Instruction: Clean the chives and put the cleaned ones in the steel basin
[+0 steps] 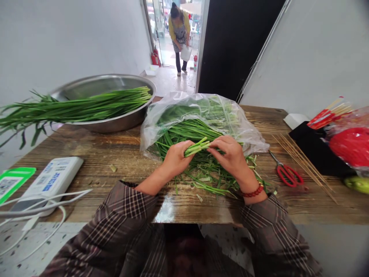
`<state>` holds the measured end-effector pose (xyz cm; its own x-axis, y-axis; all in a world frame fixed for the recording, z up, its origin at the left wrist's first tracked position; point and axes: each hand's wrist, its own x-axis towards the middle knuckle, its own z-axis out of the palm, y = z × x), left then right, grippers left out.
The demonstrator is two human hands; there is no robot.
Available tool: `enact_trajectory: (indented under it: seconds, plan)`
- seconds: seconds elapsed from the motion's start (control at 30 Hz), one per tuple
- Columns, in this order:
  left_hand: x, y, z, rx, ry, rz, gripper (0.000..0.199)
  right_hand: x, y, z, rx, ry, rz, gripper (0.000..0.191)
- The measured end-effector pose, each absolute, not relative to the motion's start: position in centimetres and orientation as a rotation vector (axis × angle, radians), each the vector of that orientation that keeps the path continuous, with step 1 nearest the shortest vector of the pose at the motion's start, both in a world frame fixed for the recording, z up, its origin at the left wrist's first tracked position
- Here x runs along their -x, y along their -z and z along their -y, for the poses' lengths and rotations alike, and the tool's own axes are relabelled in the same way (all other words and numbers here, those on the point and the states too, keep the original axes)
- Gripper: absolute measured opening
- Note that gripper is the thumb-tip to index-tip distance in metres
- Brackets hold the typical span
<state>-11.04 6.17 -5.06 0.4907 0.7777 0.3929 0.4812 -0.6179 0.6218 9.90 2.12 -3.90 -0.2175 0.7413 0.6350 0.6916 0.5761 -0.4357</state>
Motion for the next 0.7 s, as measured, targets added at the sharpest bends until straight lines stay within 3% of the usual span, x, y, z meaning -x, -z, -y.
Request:
enact_trajectory:
  seconds: [0.3,0.5,0.6,0.7]
  plan:
    - [11.0,5.0,-5.9,-2.319,-0.98,-1.036,0.015,-7.3,5.5,-2.5,1.086,-0.809,1.263,0.014]
    - [11.1,5.6,-6.3,-2.337,-1.0,-1.075,0.014,-9.0,5.1,-3.1,0.992,-0.897,0.882,0.022]
    - [11.2,5.6,-6.4,-2.344,-1.006,-1.08,0.017,-10.2,4.1,-2.6,0.992,-0.856,0.958,0.027]
    - [11.2,5.4,-6.4,-2.339,-1.032,-1.089,0.018,-10.7,3.1,-1.9,1.072,-0.835,1.452,0.036]
